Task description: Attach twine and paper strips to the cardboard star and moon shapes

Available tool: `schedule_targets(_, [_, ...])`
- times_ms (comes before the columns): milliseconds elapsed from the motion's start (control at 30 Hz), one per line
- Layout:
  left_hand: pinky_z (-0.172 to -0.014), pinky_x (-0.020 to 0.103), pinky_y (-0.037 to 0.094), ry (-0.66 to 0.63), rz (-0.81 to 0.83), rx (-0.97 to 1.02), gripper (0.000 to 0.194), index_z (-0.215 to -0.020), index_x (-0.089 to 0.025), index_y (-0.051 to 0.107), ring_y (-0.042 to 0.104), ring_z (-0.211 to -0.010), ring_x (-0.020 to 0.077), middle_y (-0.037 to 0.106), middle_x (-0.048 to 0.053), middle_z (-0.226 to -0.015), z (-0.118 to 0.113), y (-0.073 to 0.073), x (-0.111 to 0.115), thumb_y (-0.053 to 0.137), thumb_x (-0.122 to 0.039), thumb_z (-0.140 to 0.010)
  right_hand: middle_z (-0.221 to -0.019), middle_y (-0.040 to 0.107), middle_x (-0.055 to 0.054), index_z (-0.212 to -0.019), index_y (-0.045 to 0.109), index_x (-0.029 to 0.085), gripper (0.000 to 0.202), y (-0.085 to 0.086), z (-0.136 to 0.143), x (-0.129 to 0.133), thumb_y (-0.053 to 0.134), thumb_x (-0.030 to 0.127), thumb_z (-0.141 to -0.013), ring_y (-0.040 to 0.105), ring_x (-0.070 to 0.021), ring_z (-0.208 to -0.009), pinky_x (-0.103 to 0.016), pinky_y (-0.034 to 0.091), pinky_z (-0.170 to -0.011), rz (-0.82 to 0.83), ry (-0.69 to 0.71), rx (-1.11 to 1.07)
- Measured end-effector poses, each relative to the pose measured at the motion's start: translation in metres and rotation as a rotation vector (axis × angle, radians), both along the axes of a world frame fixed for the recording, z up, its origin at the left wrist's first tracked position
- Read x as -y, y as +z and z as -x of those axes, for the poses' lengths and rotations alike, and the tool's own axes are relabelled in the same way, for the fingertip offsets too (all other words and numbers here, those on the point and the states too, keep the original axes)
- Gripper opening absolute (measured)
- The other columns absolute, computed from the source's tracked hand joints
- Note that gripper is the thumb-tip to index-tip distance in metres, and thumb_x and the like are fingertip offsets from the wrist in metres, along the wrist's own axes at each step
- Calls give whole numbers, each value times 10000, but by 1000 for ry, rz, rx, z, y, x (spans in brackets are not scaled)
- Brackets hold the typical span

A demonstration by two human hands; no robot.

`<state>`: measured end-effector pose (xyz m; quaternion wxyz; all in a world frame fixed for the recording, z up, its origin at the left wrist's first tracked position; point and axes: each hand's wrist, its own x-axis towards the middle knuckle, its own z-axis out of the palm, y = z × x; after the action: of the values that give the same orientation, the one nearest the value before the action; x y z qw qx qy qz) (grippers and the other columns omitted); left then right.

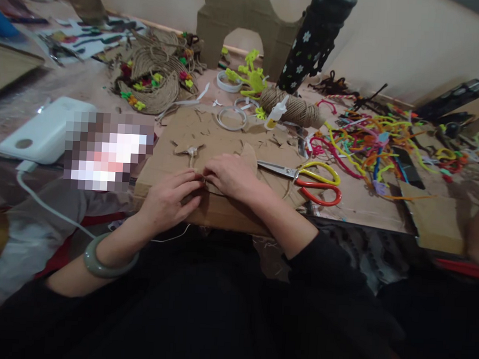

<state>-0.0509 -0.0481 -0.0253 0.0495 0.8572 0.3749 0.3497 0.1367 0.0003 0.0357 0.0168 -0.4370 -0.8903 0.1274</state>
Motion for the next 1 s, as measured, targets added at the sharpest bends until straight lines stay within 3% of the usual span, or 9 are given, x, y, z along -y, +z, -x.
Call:
schedule_targets(200, [-964,432,549,-1,-47,-1,192,-1005,-119,671,645,-1119,282,711,130,-1104,0,2,0,583,-207,-859,-999,708,-97,-1029,715,164,253,1,-4,2,514,273,-921,605,-189,-944,-313,386,-835,4,40,-12])
schedule_targets(633, [-910,403,567,30,-25,-4,184,-1001,-149,675,661,-1077,261,687,139,-1151,0,4,2,587,-227,-859,-979,667,-92,-1070,719,190,281,-4,-5,2,496,299,-937,567,-176,-921,-312,383,-840,5,39,-45])
schedule_targets(833, [-967,410,540,14,-6,-7,209,-1047,-168,661,630,-1146,257,673,129,-1190,1,3,3,580,-235,-866,-985,665,-83,-1087,713,215,269,-5,-5,1,509,290,-929,566,-180,-926,-318,382,-839,2,41,-65])
schedule_targets(1000, [-885,402,569,36,-14,-26,214,-1037,-158,659,665,-1046,263,666,140,-1168,2,3,3,592,-251,-858,-979,671,-78,-1038,726,216,256,-5,-6,1,510,297,-928,571,-183,-931,-317,379,-839,-2,35,-56])
